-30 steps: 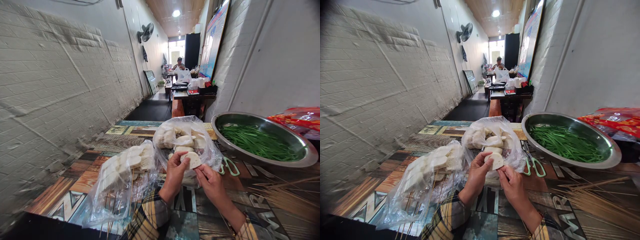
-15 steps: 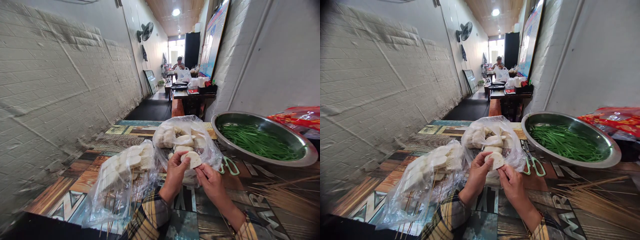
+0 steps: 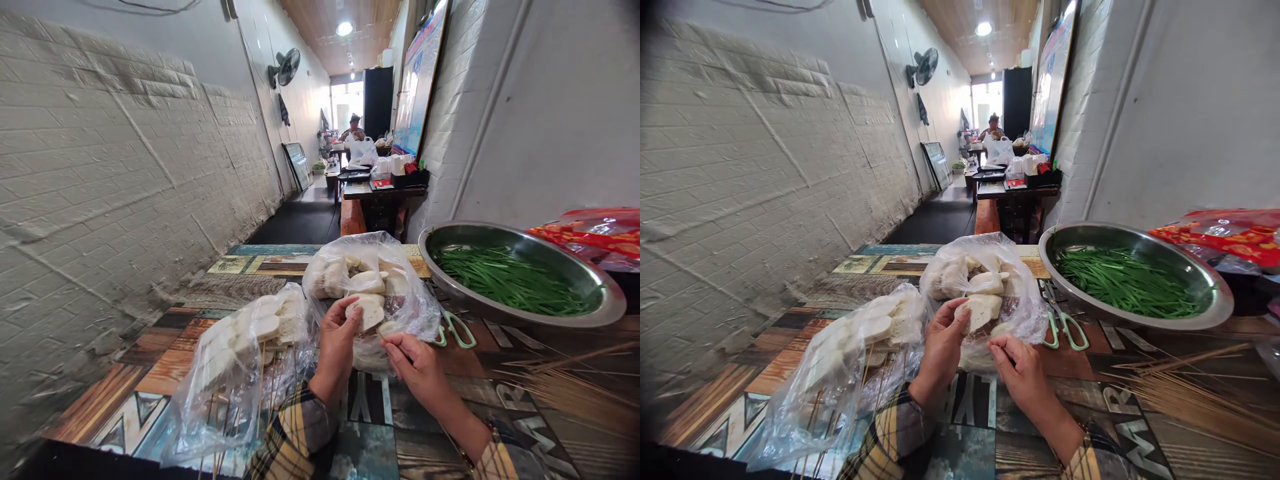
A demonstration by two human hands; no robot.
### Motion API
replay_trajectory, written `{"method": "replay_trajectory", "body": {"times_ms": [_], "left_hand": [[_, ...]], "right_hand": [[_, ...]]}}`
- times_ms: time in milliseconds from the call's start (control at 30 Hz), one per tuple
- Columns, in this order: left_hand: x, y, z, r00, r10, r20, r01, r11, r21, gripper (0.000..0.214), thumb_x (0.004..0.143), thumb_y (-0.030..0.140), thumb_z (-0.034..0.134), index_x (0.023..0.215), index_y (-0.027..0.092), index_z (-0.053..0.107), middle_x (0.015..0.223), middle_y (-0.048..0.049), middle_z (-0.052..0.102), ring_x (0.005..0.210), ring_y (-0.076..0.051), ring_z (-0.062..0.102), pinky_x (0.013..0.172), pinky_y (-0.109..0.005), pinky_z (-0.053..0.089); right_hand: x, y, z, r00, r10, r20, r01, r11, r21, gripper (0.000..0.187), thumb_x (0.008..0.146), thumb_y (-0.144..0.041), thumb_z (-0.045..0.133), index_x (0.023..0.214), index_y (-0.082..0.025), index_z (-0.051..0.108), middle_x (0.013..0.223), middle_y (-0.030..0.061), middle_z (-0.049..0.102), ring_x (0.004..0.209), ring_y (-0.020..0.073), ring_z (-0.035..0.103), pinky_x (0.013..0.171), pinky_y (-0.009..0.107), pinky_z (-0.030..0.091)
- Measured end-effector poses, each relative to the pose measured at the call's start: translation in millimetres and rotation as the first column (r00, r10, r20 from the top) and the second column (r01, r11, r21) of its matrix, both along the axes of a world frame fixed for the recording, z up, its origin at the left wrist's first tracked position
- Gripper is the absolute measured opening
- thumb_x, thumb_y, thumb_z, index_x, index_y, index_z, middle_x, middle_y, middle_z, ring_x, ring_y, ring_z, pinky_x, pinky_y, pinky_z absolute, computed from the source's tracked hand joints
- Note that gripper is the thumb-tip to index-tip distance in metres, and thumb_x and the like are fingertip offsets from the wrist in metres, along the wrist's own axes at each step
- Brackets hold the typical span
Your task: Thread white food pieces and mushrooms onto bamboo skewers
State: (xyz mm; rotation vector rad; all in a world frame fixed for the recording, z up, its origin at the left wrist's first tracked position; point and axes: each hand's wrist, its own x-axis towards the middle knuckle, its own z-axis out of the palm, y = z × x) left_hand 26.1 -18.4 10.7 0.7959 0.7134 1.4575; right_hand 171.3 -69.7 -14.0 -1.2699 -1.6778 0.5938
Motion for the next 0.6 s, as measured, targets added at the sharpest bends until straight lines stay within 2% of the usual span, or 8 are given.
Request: {"method": "replay_trajectory", "body": {"times_ms": [167, 367, 600], "left_hand": [[-2.5, 3.7, 0.0, 0.999, 0.042, -0.011, -0.042, 0.999, 0.009, 0.034, 0.070, 0.036, 0.080, 0.096, 0.018, 0.067, 0.091, -0.0028, 0.071, 0.079, -0.015, 0.066, 0.071, -0.026, 0.051], [-1.1, 7.5, -2.9, 0.996, 0.077, -0.039, -0.076, 0.997, 0.025, 0.035, 0.069, 0.036, 0.081, 0.095, 0.018, 0.065, 0.090, -0.0015, 0.070, 0.079, -0.013, 0.065, 0.071, -0.024, 0.051], [1.4, 8.4, -1.7, 0.992, 0.092, -0.084, -0.091, 0.996, 0.009, 0.037, 0.067, 0.037, 0.082, 0.093, 0.017, 0.064, 0.089, -0.0017, 0.069, 0.079, -0.014, 0.065, 0.069, -0.024, 0.051]], "right_hand": [[-2.5, -0.4, 1.4, 0.999, -0.030, 0.023, 0.029, 0.998, 0.064, 0.029, 0.095, -0.037, 0.046, 0.083, -0.020, 0.065, 0.067, 0.0022, 0.069, 0.062, 0.0172, 0.064, 0.059, 0.026, 0.048], [-3.4, 2.7, -1.8, 1.000, -0.024, -0.009, 0.025, 0.993, 0.114, 0.025, 0.096, -0.033, 0.046, 0.086, -0.020, 0.066, 0.078, 0.0030, 0.073, 0.071, 0.0165, 0.067, 0.067, 0.026, 0.050], [-1.8, 4.5, -1.2, 0.999, -0.040, 0.012, 0.038, 0.989, 0.142, 0.025, 0.096, -0.031, 0.046, 0.084, -0.021, 0.065, 0.072, 0.0020, 0.069, 0.066, 0.0153, 0.064, 0.063, 0.025, 0.048]]}}
